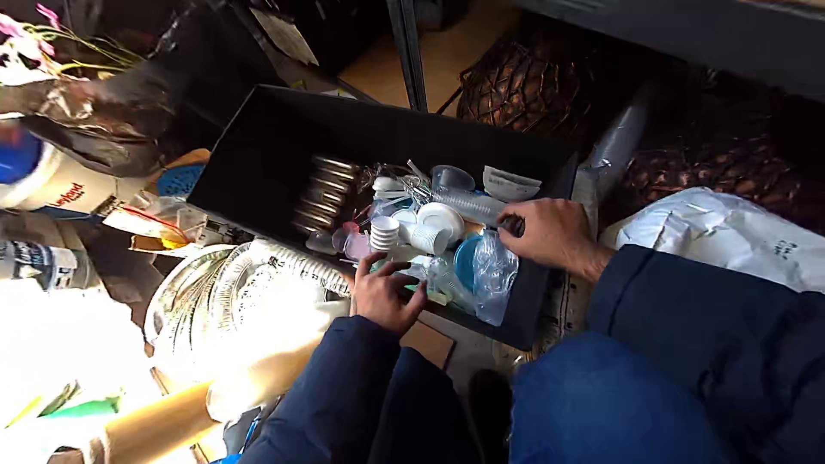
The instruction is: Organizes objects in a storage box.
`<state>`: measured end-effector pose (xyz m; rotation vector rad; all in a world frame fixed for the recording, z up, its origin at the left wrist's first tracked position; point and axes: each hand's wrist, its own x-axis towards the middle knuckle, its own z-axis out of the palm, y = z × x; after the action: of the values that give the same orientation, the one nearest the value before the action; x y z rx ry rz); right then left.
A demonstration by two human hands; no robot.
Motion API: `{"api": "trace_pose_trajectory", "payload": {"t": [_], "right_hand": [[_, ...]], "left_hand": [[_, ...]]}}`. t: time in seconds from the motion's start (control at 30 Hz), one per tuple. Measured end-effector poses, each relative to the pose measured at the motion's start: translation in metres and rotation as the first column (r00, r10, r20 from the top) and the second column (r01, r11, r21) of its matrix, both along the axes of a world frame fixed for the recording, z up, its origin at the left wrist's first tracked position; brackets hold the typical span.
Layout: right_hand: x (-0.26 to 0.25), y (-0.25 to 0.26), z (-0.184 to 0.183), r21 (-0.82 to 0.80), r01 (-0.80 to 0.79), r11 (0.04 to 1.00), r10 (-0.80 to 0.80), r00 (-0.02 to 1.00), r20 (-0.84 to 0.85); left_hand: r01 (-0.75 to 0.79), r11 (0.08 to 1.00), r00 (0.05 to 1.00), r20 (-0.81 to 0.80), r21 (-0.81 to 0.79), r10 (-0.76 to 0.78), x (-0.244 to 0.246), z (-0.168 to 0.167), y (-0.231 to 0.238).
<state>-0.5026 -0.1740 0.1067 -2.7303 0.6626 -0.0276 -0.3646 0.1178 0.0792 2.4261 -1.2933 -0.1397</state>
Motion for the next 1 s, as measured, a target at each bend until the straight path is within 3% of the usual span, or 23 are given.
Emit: {"api": "trace_pose_trajectory", "payload": {"t": [0.13, 0.27, 0.37, 0.43, 0.53, 0.6, 0.67, 0.8, 1.0], "right_hand": [[0.012, 0.0, -0.005, 0.03, 0.004, 1.0, -0.008, 0.993, 0.115], [0.01, -0.002, -0.006, 0.016, -0.008, 1.0, 0.007, 0.999, 0.045], [0.007, -0.001, -0.003, -0.051, -0.048, 0.998, 0.044, 0.996, -0.083], [0.015, 0.009, 0.003, -0.109, -0.174, 0.979, 0.141, 0.954, -0.263], [0.041, 0.049, 0.003, -0.021, -0.541, 0.841, 0.46, 0.734, -0.499], [0.062, 0.086, -0.011, 0.146, -0.631, 0.762, 0.595, 0.594, -0.542], [0.076, 0.109, -0.037, 0.203, -0.656, 0.727, 0.621, 0.503, -0.601], [0.08, 0.126, -0.086, 0.183, -0.66, 0.728, 0.607, 0.498, -0.619], [0.072, 0.139, -0.065, 0.219, -0.609, 0.762, 0.596, 0.527, -0.606]], "left_hand": [[-0.007, 0.988, 0.998, -0.056, 0.153, 0.016, -0.001, 0.012, 0.014], [0.034, 0.973, 0.994, -0.106, 0.228, -0.01, -0.003, 0.021, 0.015], [0.023, 0.985, 0.999, -0.05, 0.168, -0.014, -0.006, 0.016, 0.015], [0.035, 0.996, 0.999, 0.03, 0.085, -0.037, -0.005, 0.009, 0.015], [0.048, 0.998, 0.998, 0.035, 0.039, -0.05, -0.007, 0.005, 0.02], [0.043, 0.999, 0.999, 0.024, 0.007, -0.043, -0.008, 0.004, 0.022], [0.041, 0.997, 0.999, 0.018, -0.062, -0.04, -0.006, 0.004, 0.02], [-0.006, 0.986, 1.0, 0.024, -0.166, 0.01, -0.005, -0.008, 0.016], [-0.053, 0.976, 0.999, -0.01, -0.213, 0.052, -0.006, -0.012, 0.013]]}}
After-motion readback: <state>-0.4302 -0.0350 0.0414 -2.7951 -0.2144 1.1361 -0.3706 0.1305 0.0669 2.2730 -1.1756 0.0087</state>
